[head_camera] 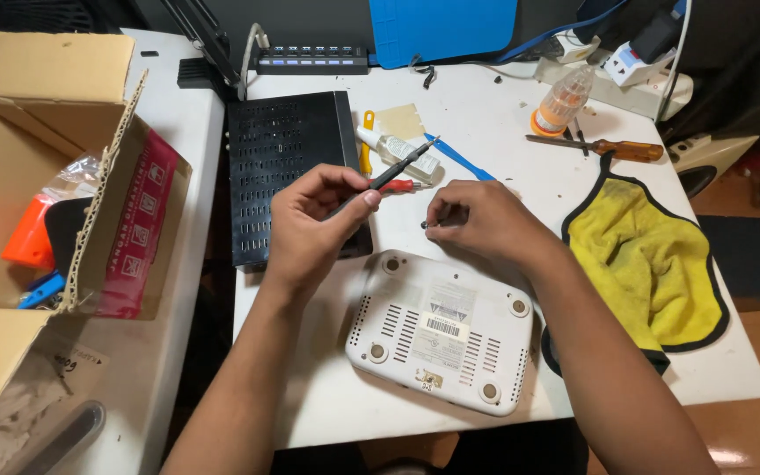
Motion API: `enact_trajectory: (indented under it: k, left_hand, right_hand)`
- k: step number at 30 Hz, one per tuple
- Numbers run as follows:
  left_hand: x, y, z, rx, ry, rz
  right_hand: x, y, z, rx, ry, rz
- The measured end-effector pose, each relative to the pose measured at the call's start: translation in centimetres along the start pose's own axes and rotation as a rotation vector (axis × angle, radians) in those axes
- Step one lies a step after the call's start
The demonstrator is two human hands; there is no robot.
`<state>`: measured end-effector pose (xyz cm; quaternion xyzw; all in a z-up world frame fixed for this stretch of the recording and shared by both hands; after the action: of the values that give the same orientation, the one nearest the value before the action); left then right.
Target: Cleaning a digital receiver with a cloth and then disassembling a game console using a screwdriver
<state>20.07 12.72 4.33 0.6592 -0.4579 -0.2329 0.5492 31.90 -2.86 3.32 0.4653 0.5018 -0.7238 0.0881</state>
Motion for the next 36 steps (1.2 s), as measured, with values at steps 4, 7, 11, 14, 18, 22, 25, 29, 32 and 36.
enact_trajectory:
  k: [4, 7, 11, 14, 18, 22, 25, 29, 32, 36]
  left_hand:
    - [1.1, 1.1, 0.2, -0.021, -0.035, 0.015]
    - [1.6, 0.9, 0.2, -0.001, -0.025, 0.047]
    - [1.2, 0.4, 0.5, 0.096, 0.007, -0.039]
    - [2.6, 1.5, 1.0, 0.151, -0.078, -0.104]
    - [5.2, 2.7, 2.0, 0.241, -0.223, -0.124]
    - [6.9, 2.1, 3.1, 0.233, -0.255, -0.022]
    - [8.1, 3.1, 4.0, 0.306, -0.336, -0.196]
    - [7.7, 3.2, 3.7, 0.294, -0.347, -0.190]
    - [7.6, 2.9, 3.7, 0.277, -0.359, -0.179]
    - [7.9, 3.8, 3.9, 0.257, -0.396, -0.183]
  right_hand:
    - [-1.8, -0.5, 0.4, -0.099, 0.156, -0.039]
    - [-1.7, -2.7, 1.1, -0.060, -0.033, -0.160]
    - [0.9, -3.4, 1.9, 0.026, -0.312, -0.065]
    - [1.7, -3.7, 2.0, -0.006, -0.388, -0.084]
    - [0.8, -3.6, 2.1, 0.045, -0.406, -0.112]
    - [0.6, -0.3, 1.3, 0.099, -0.335, -0.153]
    - [0.6, 0.1, 1.3, 0.152, -0.336, -0.190]
    - [0.8, -0.9, 1.6, 0.099, -0.374, -0.141]
    - [1.5, 0.1, 1.5, 0.107, -0.384, -0.134]
    - [2.2, 0.4, 1.3, 0.106, -0.398, -0.222]
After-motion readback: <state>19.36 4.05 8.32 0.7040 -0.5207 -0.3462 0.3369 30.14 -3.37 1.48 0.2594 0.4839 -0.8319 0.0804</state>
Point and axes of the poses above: each hand's wrist, its own z-axis away from the middle knuckle, its own x-axis out of the palm, y = z × x, the point moved 10 cm from there along -z, towards the middle knuckle, and after that the axes turned 3 degrees about x, right-handed, at the moved point
